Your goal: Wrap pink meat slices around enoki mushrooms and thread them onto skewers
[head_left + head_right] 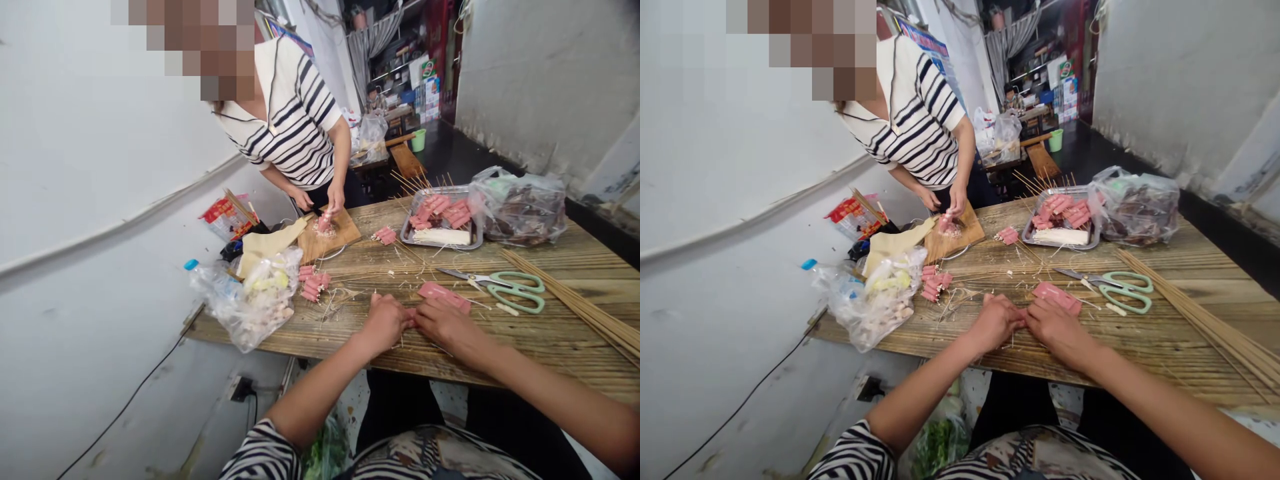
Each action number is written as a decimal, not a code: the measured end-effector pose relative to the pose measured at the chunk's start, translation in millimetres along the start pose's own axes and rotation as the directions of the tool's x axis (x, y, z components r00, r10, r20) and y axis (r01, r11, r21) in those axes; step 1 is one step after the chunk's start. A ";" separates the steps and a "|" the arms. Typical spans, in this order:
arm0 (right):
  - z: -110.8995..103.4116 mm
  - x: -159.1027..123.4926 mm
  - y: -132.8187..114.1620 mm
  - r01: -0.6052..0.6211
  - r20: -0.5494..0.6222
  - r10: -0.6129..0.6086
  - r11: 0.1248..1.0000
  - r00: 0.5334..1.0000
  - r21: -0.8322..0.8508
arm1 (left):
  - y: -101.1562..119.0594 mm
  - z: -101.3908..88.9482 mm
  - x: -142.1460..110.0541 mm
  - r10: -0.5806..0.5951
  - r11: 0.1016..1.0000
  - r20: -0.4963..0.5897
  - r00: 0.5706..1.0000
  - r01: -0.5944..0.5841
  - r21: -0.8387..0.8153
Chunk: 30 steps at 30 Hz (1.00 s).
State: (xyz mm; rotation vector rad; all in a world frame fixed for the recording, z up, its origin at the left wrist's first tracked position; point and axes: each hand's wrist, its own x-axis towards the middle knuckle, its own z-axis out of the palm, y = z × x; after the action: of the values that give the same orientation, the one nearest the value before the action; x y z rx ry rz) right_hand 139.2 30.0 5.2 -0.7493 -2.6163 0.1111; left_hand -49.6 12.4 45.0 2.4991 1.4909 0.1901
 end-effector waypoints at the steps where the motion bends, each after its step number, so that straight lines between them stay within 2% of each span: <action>1: 1.3 -0.7 -0.9 0.028 0.010 -0.027 0.999 1.000 -0.028 | 0.0 -2.8 1.2 -0.004 1.000 0.020 1.000 0.004 -0.001; 6: 3.0 3.4 0.4 0.078 0.034 -0.077 0.997 0.996 -0.009 | 2.8 -10.2 -0.2 -0.035 0.999 0.047 0.998 0.035 0.000; 9: -0.8 10.8 4.6 0.031 0.060 -0.036 0.996 0.998 0.078 | 5.4 -3.0 -9.4 -0.030 0.999 -0.046 0.998 0.031 0.017; 12: -5.6 20.1 11.1 -0.022 0.135 -0.002 0.985 0.991 0.174 | 5.0 11.9 -17.2 0.020 0.998 -0.156 0.988 -0.011 0.057; 15: -9.7 28.3 18.1 -0.047 0.227 -0.003 0.975 0.974 0.217 | 1.4 22.7 -16.7 0.040 0.995 -0.186 0.982 -0.022 0.099; 19: -13.5 30.2 20.0 -0.062 0.243 0.001 0.968 0.970 0.243 | -2.1 16.0 -7.4 0.026 0.998 -0.135 0.990 -0.018 0.058; 23: -11.4 21.2 10.3 -0.079 0.107 0.068 0.992 0.992 0.100 | -3.1 -0.4 3.1 -0.041 0.999 -0.023 0.999 0.040 -0.025; 25: -7.2 16.8 6.5 -0.059 0.051 0.057 0.997 0.997 0.040 | -4.1 -5.6 7.9 -0.064 0.996 0.018 0.998 0.065 -0.059; 30: 2.6 20.5 13.9 0.011 0.097 -0.018 0.997 0.995 0.071 | -6.8 -11.6 13.8 -0.087 0.992 0.065 0.994 0.093 -0.087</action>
State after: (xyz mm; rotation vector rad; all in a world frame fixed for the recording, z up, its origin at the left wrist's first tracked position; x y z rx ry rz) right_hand 129.2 52.7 7.8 -0.7171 -2.6942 0.2397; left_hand -51.4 29.2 54.4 2.3411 1.5316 0.1599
